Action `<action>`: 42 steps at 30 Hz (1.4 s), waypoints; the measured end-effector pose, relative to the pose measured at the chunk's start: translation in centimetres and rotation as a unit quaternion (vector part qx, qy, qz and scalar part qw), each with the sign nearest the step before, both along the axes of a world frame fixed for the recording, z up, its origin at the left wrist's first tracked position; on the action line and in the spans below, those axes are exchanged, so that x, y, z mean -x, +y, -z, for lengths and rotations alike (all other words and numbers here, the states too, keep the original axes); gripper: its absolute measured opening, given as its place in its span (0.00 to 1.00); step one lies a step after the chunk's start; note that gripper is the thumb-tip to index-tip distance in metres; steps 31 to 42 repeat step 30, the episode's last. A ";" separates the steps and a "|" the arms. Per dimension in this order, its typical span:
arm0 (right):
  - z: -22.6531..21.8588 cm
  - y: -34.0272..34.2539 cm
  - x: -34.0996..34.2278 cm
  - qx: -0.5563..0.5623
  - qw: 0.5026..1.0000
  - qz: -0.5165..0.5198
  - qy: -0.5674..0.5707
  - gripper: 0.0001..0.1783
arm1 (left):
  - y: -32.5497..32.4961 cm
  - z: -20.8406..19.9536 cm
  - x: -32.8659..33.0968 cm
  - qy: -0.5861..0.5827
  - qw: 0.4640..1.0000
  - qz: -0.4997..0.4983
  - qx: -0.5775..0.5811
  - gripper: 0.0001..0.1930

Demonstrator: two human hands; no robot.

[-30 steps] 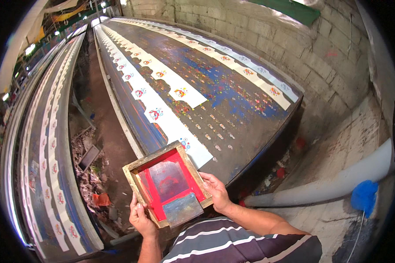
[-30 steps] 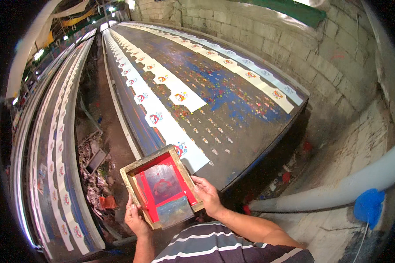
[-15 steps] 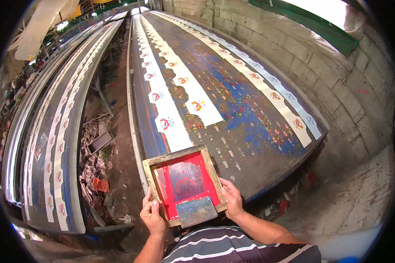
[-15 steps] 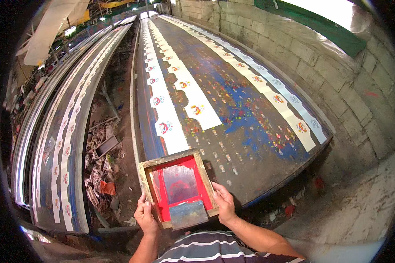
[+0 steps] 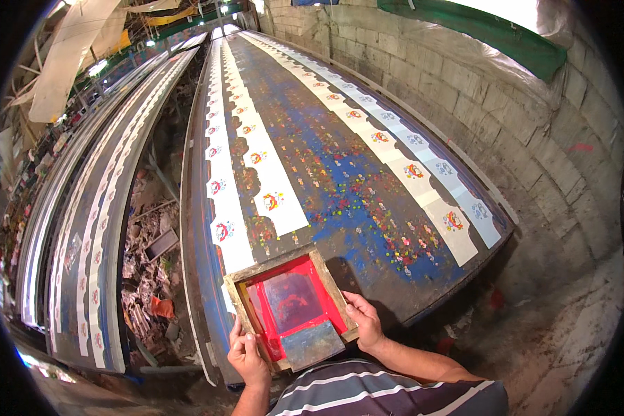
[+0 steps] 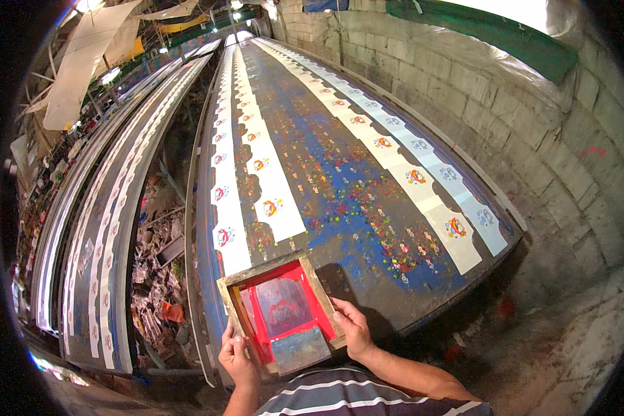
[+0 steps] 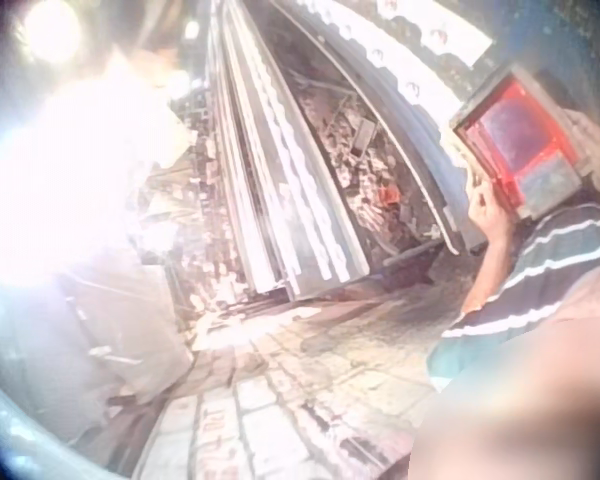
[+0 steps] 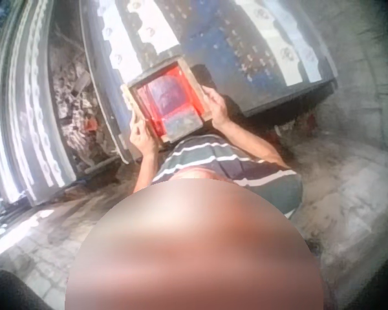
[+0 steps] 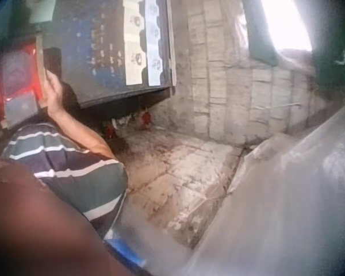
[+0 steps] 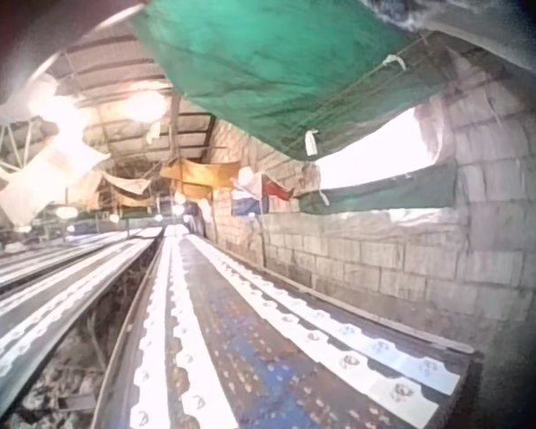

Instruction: The person uses a wooden screen-printing frame with red ink to repeatedly print a cartoon character onto a long roll of patterned fabric. They hold the frame with the left hand and use a squeegee in the right hand to spread ink across the screen, then lift and reposition the frame to repeat the print along the fabric.

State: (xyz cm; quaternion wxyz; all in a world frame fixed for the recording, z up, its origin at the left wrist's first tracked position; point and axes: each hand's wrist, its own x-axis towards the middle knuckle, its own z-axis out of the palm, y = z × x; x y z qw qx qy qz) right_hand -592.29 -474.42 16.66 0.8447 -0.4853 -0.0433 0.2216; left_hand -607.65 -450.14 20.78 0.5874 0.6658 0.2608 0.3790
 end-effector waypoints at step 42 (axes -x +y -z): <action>1.0 -19.6 -10.5 -0.017 0.989 0.144 0.011 0.31 | -15.0 3.2 -20.0 -0.009 0.982 0.183 0.052 0.21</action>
